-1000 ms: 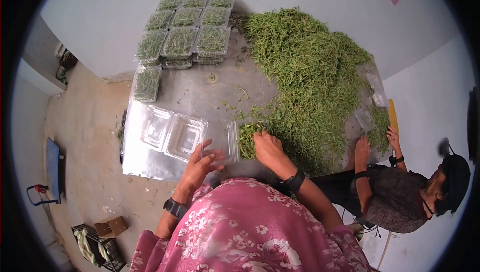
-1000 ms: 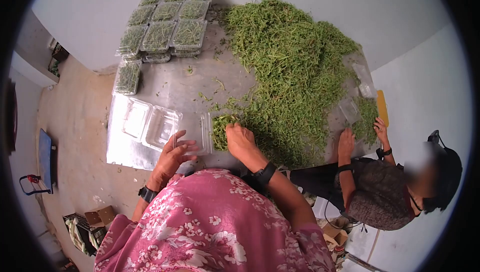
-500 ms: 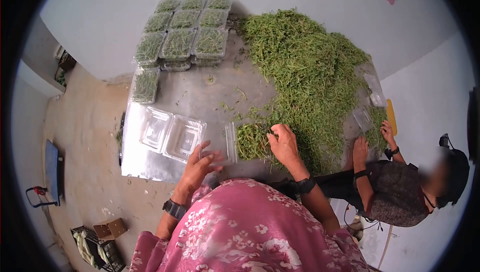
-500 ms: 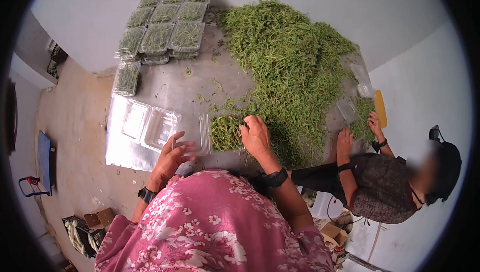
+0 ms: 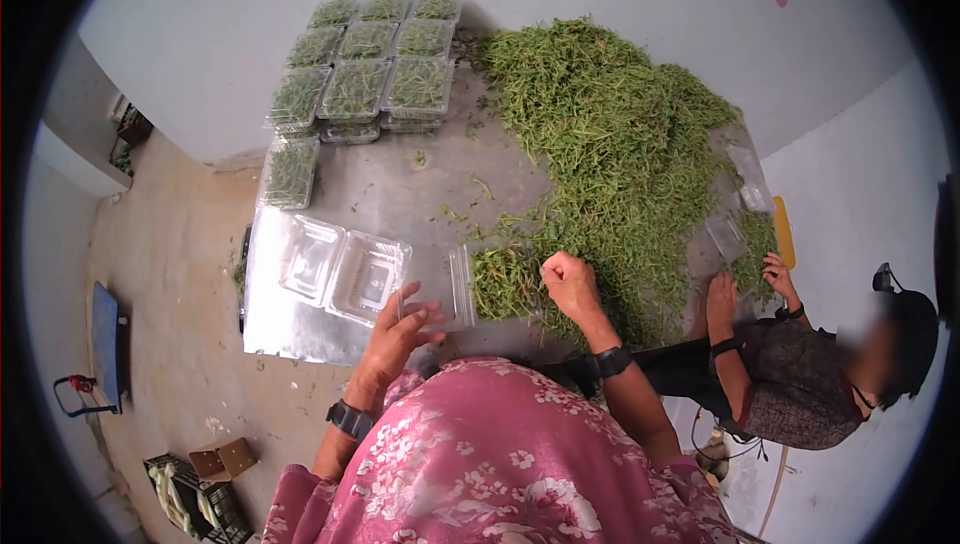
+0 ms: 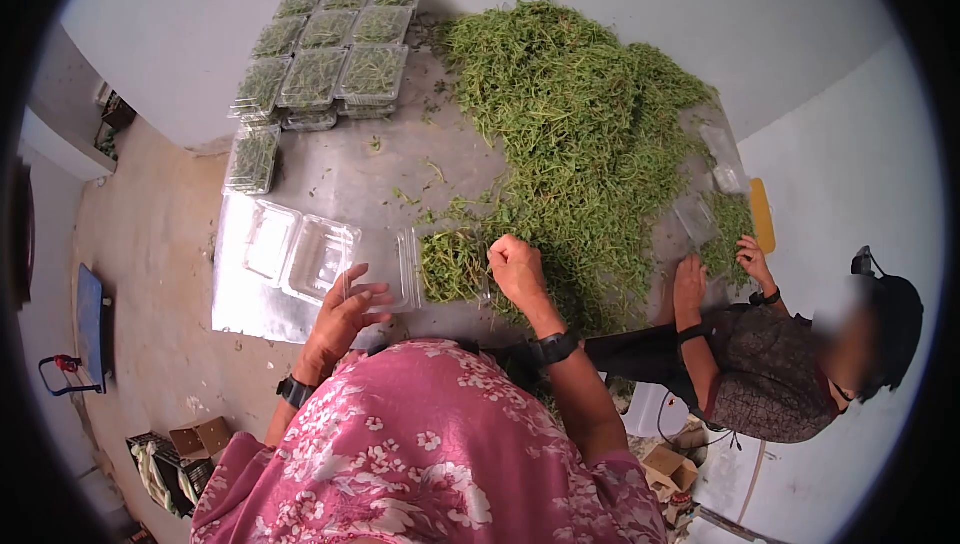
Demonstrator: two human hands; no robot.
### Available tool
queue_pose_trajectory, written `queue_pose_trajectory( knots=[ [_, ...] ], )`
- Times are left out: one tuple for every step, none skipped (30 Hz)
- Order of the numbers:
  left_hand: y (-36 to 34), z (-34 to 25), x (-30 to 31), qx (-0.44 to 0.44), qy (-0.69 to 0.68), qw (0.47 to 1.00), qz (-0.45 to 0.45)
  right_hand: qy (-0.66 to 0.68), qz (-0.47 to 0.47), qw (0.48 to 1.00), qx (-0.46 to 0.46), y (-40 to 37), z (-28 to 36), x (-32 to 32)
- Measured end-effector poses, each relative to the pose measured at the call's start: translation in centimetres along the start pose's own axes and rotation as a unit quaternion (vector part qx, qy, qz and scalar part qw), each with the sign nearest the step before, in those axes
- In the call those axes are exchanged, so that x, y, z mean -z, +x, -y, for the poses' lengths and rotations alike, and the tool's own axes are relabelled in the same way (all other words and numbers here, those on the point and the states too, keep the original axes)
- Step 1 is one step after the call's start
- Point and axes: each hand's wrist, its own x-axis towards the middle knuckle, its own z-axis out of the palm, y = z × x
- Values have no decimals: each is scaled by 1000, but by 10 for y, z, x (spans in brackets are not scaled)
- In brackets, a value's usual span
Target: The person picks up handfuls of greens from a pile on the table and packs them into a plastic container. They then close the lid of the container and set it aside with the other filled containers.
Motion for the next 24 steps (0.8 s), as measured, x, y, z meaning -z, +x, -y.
queue_pose_trajectory(
  knots=[
    [0, -1, 0, 1, -5, 1000, 2, 20, 6, 999, -34, 1, 6, 5],
    [-1, -1, 0, 1, -10, 1000, 3, 40, 13, 997, -68, 4, 10, 9],
    [-1, -1, 1, 1, -7, 1000, 0, 46, 12, 997, -60, 7, 9, 10],
    [-1, -1, 1, 0, -4, 1000, -1, 51, 11, 997, -53, 9, 8, 11],
    [0, 0, 0, -1, 0, 1000, -2, 56, 9, 997, -45, 11, 8, 12],
    [0, 0, 0, 0, -1, 1000, -1, 32, 30, 998, -51, 12, 14, 15],
    [1, 1, 1, 0, -2, 1000, 0, 8, 52, 997, -57, 13, 22, 19],
    [1, 1, 1, -1, -2, 1000, 0, -15, 73, 995, -63, 14, 27, 21],
    [1, 1, 2, -1, -5, 1000, 1, -18, 96, 994, -52, 18, 22, 18],
    [2, 1, 2, -1, -7, 1000, 3, -20, 119, 992, -41, 23, 14, 12],
    [2, 1, 2, -1, -9, 1000, 4, -23, 141, 989, -31, 26, 5, 8],
    [2, 1, 1, -1, -10, 1000, 6, -1, 149, 988, -48, 29, 4, 8],
    [2, 0, 1, -1, -11, 1000, 6, 21, 158, 985, -65, 32, 3, 9],
    [1, 0, 1, -1, -12, 1000, 6, 43, 168, 981, -83, 34, 2, 8],
    [0, 0, 2, 0, -11, 1000, 5, 45, 169, 981, -83, 35, 2, 6],
    [1, 0, 2, 0, -10, 1000, 6, 46, 170, 981, -83, 35, 1, 6],
    [1, 0, 2, 0, -9, 1000, 7, 48, 170, 981, -84, 35, 0, 6],
    [2, -1, 2, 2, -12, 1000, 9, 30, 153, 985, -72, 34, 0, 8],
    [1, -2, 1, 4, -15, 1000, 10, 13, 136, 989, -59, 33, 1, 10],
    [1, -3, 2, 6, -18, 1000, 11, -4, 121, 992, -46, 32, 2, 12],
    [0, -3, 2, 6, -17, 1000, 10, -14, 101, 994, -40, 31, 7, 16],
    [1, -3, 2, 6, -16, 1000, 9, -24, 81, 996, -34, 29, 14, 22],
    [1, -2, 2, 6, -14, 1000, 10, -34, 60, 997, -29, 28, 22, 27],
    [2, -2, 2, 7, -18, 1000, 11, -16, 41, 998, -33, 26, 28, 32]
  ],
)
